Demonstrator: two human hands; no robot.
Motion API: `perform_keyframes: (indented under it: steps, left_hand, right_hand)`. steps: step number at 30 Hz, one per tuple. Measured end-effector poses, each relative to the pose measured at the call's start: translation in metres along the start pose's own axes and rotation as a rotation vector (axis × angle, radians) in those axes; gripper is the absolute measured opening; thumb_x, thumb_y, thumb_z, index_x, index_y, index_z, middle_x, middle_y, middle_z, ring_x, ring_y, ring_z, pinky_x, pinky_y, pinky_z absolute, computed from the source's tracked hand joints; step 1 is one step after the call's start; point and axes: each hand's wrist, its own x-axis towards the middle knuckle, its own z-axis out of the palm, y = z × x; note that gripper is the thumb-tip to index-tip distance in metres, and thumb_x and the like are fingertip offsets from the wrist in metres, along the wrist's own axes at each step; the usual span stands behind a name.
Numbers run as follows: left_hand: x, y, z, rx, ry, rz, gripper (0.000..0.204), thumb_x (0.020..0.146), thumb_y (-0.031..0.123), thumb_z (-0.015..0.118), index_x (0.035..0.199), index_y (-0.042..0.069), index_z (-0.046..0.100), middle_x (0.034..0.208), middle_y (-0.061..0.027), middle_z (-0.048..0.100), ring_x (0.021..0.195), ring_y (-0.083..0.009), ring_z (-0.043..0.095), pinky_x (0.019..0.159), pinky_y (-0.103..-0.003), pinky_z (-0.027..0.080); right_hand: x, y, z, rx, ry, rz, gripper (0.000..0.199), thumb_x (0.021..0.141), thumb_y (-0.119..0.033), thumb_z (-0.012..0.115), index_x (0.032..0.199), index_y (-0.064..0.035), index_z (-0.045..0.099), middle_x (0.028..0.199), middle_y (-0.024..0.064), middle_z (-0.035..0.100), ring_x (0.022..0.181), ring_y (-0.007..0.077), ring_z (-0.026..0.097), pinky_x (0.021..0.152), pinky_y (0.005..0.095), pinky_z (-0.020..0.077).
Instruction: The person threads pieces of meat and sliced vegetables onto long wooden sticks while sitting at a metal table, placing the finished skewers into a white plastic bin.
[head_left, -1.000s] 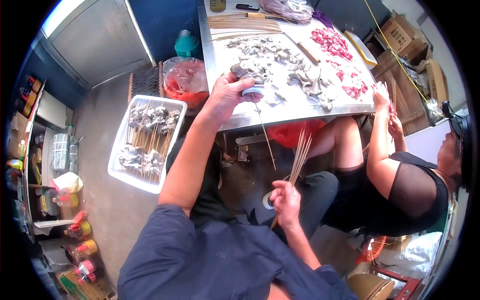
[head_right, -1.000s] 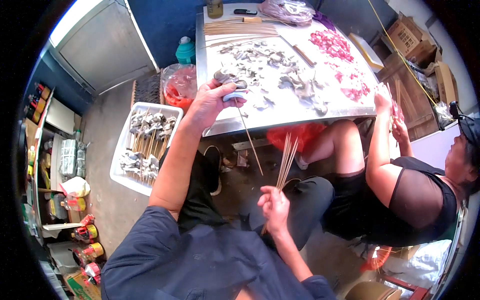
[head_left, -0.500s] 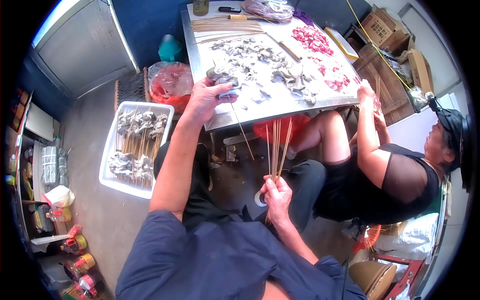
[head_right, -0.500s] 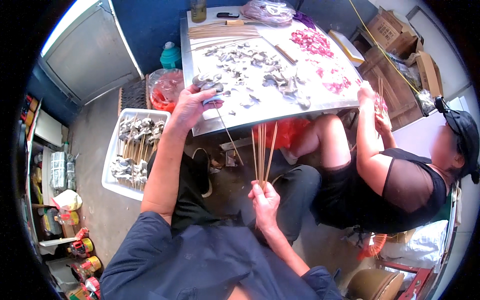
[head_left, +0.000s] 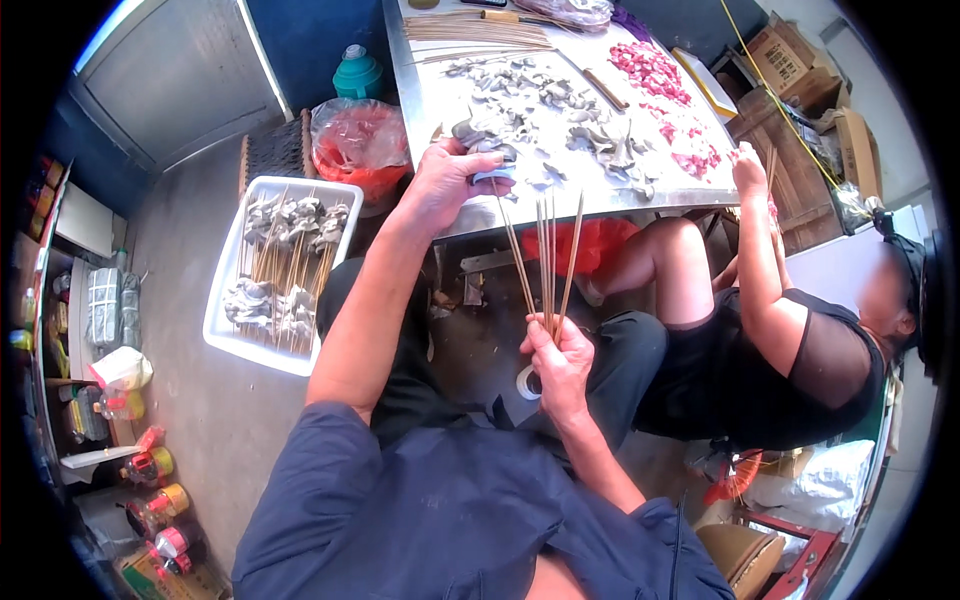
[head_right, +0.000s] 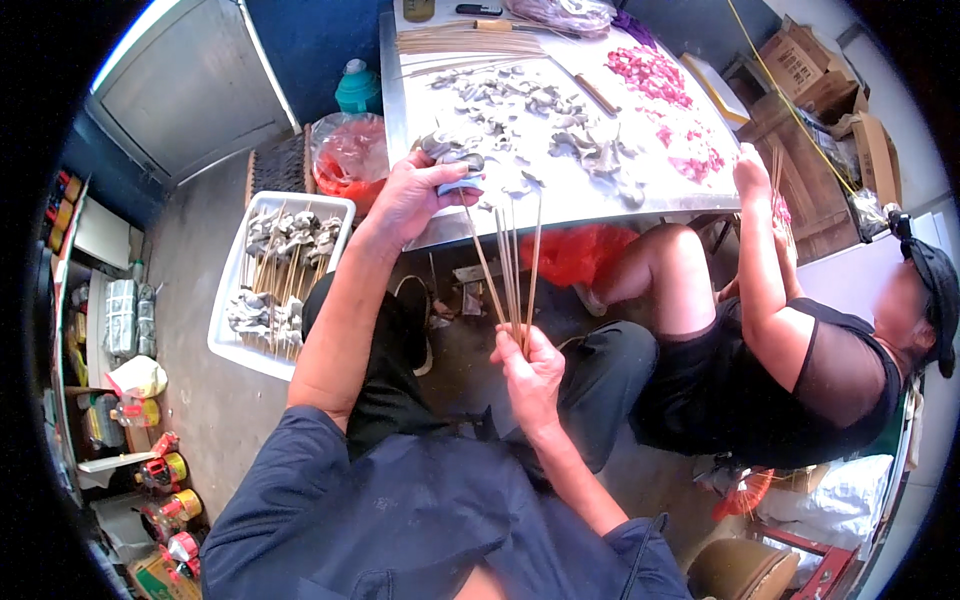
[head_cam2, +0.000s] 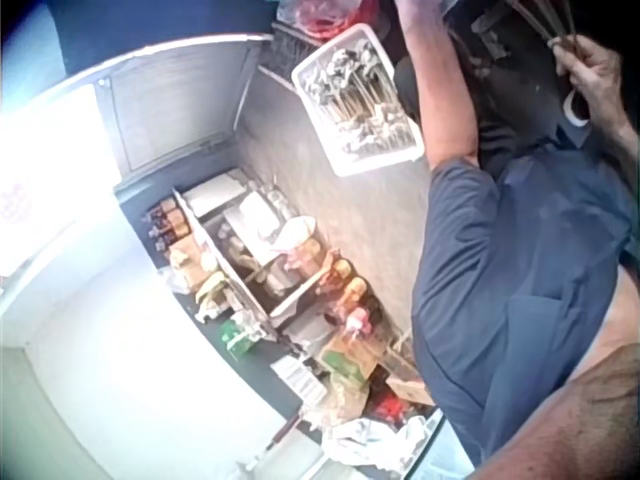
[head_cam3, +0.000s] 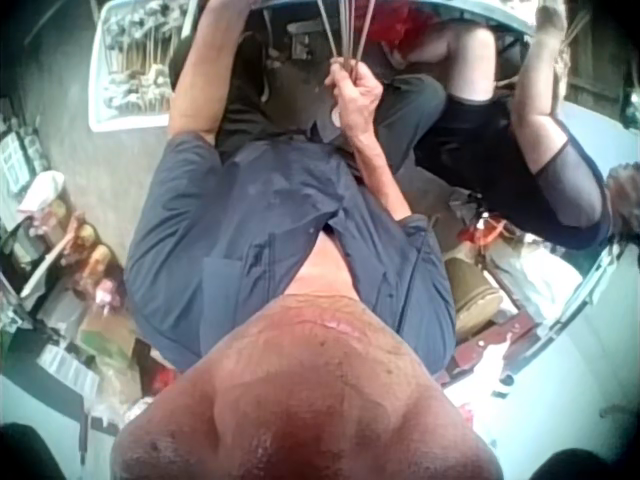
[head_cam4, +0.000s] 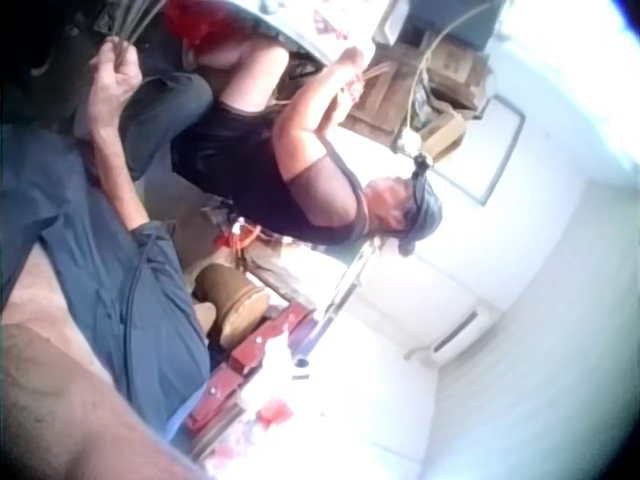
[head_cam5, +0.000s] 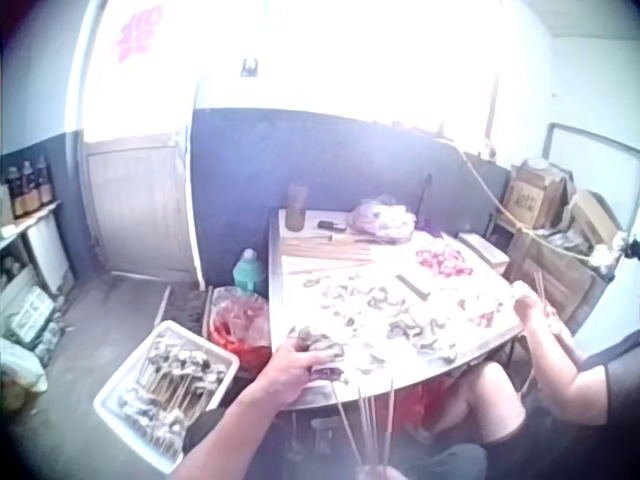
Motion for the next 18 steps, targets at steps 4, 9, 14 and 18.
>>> perform_keyframes:
  steps: [4,9,14,18]
  left_hand:
    - [0.0,-0.002,0.001,-0.022,-0.017,-0.006,0.034,0.084,0.001,0.065,0.115,-0.004,0.054,0.104,-0.0181,0.066,0.094,-0.0288,0.067,0.08,-0.042,0.058]
    - [0.001,-0.006,0.003,-0.02,-0.086,-0.046,0.031,0.084,0.001,0.065,0.114,-0.006,0.056,0.104,-0.0191,0.066,0.093,-0.0287,0.067,0.079,-0.04,0.059]
    - [0.0,-0.009,0.005,-0.038,-0.102,-0.043,0.031,0.085,0.001,0.064,0.114,-0.007,0.057,0.103,-0.0195,0.066,0.091,-0.0288,0.068,0.078,-0.04,0.059]
    - [0.002,-0.011,0.006,-0.069,-0.105,-0.049,0.028,0.083,0.001,0.066,0.109,-0.008,0.059,0.1,-0.0176,0.067,0.086,-0.0288,0.068,0.074,-0.04,0.06]
  right_hand:
    - [0.006,0.001,0.0,-0.01,0.019,-0.018,0.011,0.093,-0.014,0.062,0.097,-0.004,0.065,0.069,-0.0036,0.059,0.055,0.0004,0.043,0.05,0.0164,0.0325]
    - [0.012,0.001,0.003,0.006,0.023,-0.008,0.011,0.093,-0.014,0.061,0.096,-0.0044,0.065,0.068,-0.0041,0.058,0.055,0.0005,0.042,0.049,0.0168,0.0313]
    - [0.019,0.003,0.004,0.013,0.044,-0.001,0.01,0.093,-0.015,0.061,0.094,-0.0053,0.065,0.067,-0.0045,0.057,0.055,0.0004,0.041,0.049,0.0167,0.0307]
    - [0.019,0.006,0.003,0.01,0.054,-0.015,0.009,0.093,-0.015,0.061,0.093,-0.006,0.064,0.067,-0.0047,0.057,0.055,0.0003,0.041,0.049,0.0165,0.0307]
